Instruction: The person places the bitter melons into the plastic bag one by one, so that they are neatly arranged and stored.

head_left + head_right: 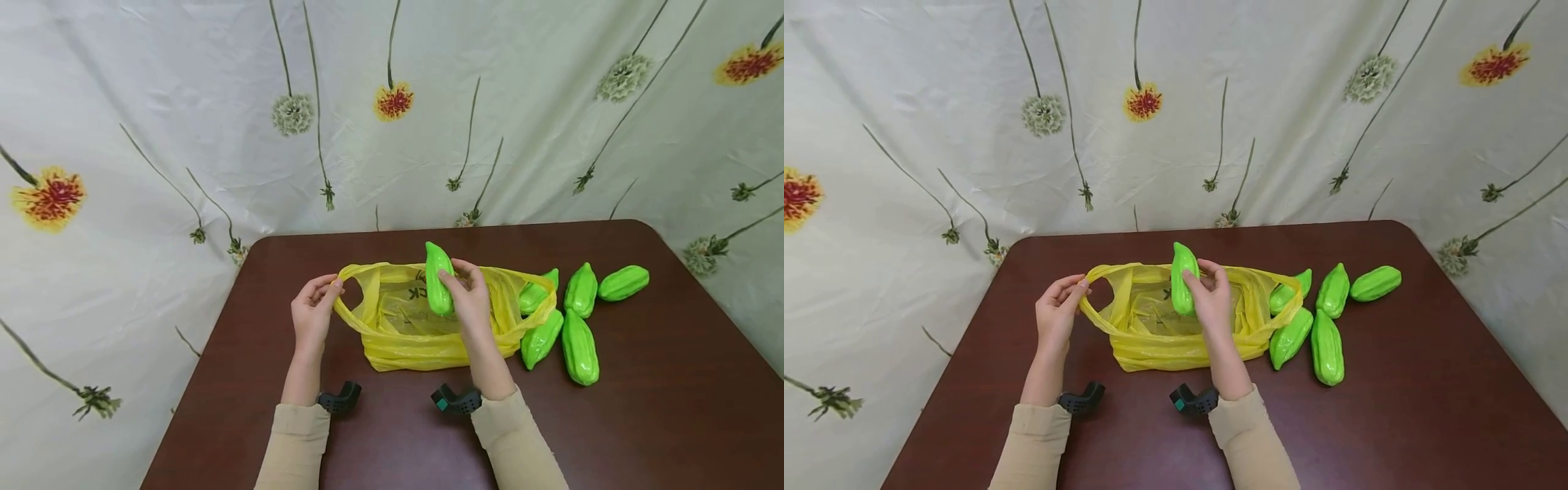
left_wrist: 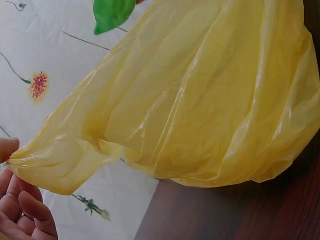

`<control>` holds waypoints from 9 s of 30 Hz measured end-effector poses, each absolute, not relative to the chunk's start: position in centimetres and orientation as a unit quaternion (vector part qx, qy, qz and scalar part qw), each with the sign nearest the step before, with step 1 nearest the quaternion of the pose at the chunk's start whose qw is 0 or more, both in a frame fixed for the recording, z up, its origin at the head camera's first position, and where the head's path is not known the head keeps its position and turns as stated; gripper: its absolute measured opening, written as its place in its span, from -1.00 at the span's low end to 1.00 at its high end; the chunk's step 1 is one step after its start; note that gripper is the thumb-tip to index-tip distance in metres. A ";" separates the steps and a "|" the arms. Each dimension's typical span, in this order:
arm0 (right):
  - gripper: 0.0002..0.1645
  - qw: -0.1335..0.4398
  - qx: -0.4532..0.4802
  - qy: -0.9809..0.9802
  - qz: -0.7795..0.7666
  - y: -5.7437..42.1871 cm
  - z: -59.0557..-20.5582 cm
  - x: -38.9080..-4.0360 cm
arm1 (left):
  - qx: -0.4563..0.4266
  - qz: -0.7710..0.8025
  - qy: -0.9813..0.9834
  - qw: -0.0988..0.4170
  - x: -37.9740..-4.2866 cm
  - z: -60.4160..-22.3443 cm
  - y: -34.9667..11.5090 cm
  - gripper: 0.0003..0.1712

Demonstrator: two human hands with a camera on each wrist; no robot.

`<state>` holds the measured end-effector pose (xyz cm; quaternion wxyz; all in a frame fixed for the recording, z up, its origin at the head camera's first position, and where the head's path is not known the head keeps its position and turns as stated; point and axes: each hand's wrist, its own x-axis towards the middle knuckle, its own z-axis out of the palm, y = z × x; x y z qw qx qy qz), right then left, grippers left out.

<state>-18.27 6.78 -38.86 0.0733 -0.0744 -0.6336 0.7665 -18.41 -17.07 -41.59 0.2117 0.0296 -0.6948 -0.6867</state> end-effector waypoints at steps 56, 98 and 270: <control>-0.40 0.004 -0.042 -0.747 0.664 2.9 -45.4 -19.1 | 0.039 -0.680 -0.704 0.204 -18.8 -42.4 -17.0 -0.69; -0.50 0.164 -0.062 -0.762 0.623 19.6 -38.9 -15.3 | 0.041 -0.680 -0.704 0.201 -17.5 -39.9 -16.7 -0.70; -0.58 0.041 -0.078 -0.716 0.693 6.0 -45.8 -21.1 | 0.045 -0.680 -0.706 0.194 -17.5 -40.3 -16.6 -0.73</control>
